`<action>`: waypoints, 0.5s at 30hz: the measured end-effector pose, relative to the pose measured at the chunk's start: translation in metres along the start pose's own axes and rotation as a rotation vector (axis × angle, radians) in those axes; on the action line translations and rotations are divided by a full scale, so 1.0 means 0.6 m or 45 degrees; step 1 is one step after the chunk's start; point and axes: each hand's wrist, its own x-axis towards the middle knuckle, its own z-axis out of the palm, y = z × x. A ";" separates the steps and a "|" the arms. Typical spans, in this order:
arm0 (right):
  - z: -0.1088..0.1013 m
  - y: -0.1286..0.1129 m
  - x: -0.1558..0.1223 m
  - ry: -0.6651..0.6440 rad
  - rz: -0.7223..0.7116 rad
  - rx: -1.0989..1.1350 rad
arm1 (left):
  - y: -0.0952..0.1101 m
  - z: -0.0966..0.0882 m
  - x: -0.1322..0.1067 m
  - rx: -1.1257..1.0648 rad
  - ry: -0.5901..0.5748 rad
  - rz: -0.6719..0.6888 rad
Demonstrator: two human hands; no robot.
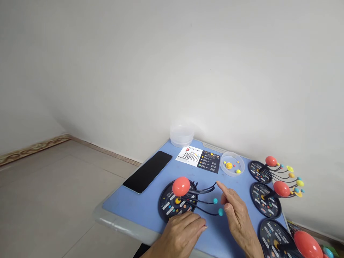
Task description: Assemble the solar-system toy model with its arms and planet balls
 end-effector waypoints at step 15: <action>0.002 -0.001 0.001 0.022 -0.027 -0.015 | -0.001 0.001 -0.001 0.000 -0.008 0.000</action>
